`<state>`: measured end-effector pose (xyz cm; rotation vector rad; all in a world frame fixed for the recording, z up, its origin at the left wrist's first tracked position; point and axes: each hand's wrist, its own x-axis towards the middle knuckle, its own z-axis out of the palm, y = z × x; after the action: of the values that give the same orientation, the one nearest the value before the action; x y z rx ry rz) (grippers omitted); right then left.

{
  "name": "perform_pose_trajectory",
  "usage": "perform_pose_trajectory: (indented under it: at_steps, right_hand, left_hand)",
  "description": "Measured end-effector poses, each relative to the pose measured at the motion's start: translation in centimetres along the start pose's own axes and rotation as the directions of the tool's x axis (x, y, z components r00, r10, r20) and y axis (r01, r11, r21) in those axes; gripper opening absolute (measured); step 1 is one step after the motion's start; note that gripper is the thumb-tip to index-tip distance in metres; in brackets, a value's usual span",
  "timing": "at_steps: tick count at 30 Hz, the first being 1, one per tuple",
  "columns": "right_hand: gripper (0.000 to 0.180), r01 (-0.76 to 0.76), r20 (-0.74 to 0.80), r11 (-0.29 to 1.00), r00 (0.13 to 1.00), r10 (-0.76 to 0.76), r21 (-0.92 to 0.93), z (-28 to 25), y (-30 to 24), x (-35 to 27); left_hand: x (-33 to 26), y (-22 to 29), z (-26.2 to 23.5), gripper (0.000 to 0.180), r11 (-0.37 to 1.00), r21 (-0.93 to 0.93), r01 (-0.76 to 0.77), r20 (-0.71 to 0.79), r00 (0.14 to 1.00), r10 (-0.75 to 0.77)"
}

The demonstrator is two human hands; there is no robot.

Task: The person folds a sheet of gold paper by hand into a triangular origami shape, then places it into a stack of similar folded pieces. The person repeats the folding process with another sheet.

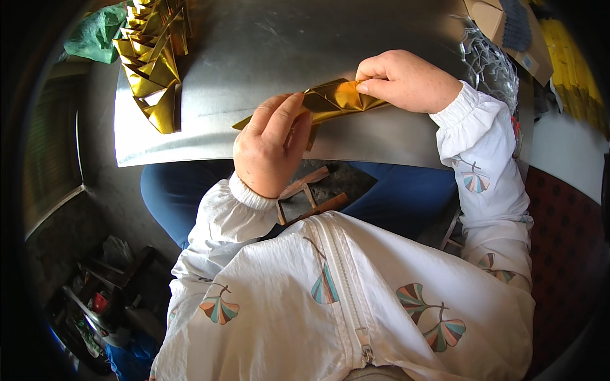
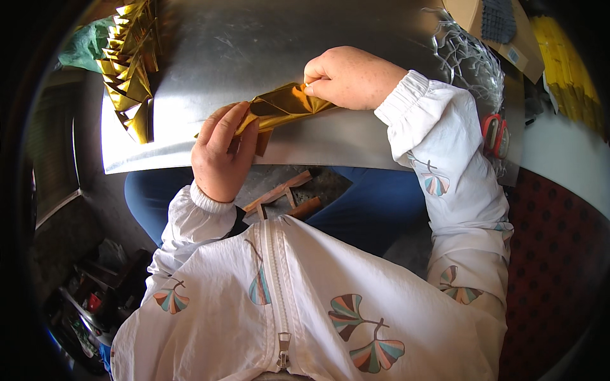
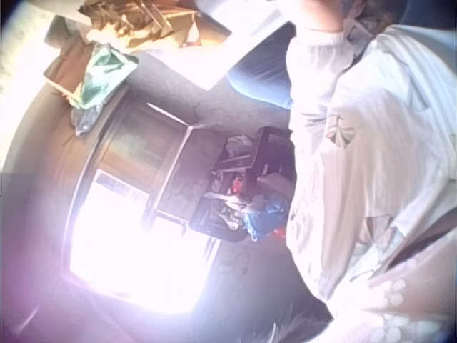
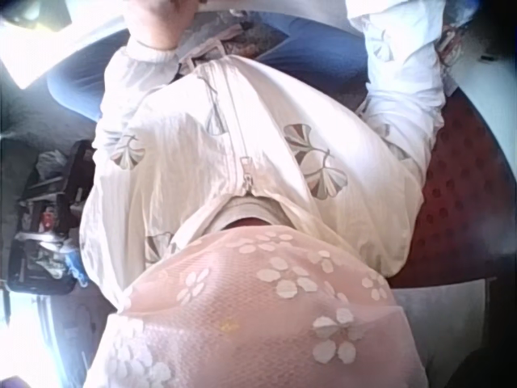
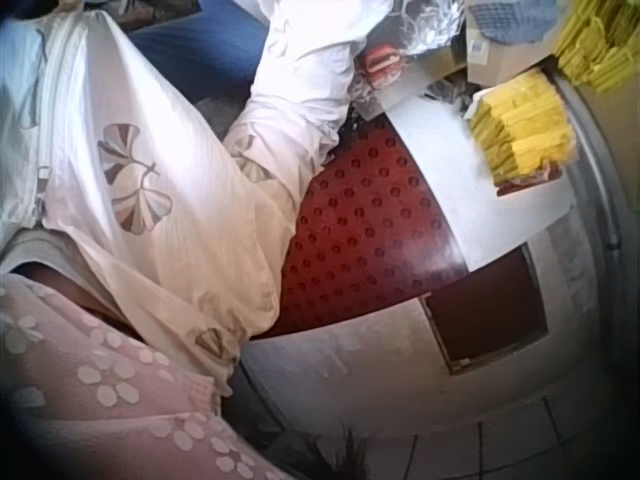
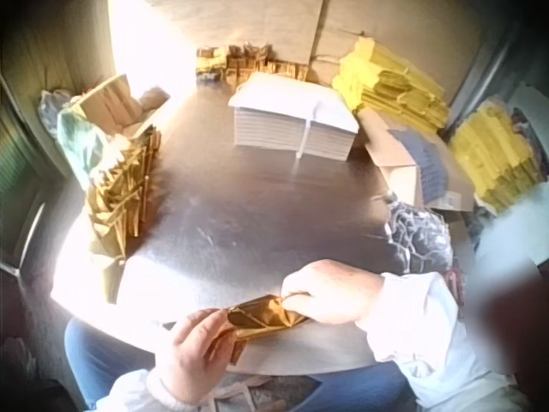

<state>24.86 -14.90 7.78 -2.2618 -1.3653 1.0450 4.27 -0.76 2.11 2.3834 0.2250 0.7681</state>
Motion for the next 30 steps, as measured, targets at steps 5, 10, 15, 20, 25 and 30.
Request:
perform_pose_trajectory:
  at_steps: [5,10,15,20,25,30]
  right_hand:
    - [0.023,-0.061,0.082,0.998,0.995,0.06,0.002,-0.5,0.1,1.4]
    - [0.016,-0.078,0.107,0.997,0.991,0.078,0.0,-0.4,0.2,2.1]
    - [0.015,-0.066,0.083,0.995,0.994,0.072,-0.069,-0.3,-0.4,2.7]
    - [0.018,-0.114,0.05,0.96,0.99,0.131,-0.257,-0.6,-1.6,2.7]
    - [0.019,-0.111,0.043,0.953,0.991,0.128,-0.283,-0.7,-2.4,3.0]
    - [0.018,-0.073,0.027,0.936,0.996,0.087,-0.345,-0.8,-2.3,3.3]
  left_hand:
    - [-0.3,-0.3,-0.2,0.02,0.978,0.135,-0.159,0.076,0.986,0.15]
    - [-0.3,-0.7,-0.3,0.023,0.921,0.23,-0.313,0.114,0.949,0.294]
    - [-0.3,-0.9,-0.3,0.019,0.879,0.301,-0.37,0.133,0.929,0.346]
    - [-0.4,-1.0,-0.2,0.019,0.892,0.296,-0.342,0.132,0.939,0.317]
    - [-0.4,-1.0,-0.2,0.019,0.899,0.288,-0.33,0.132,0.944,0.304]
    - [-0.4,-0.8,0.0,0.021,0.916,0.278,-0.289,0.119,0.957,0.266]
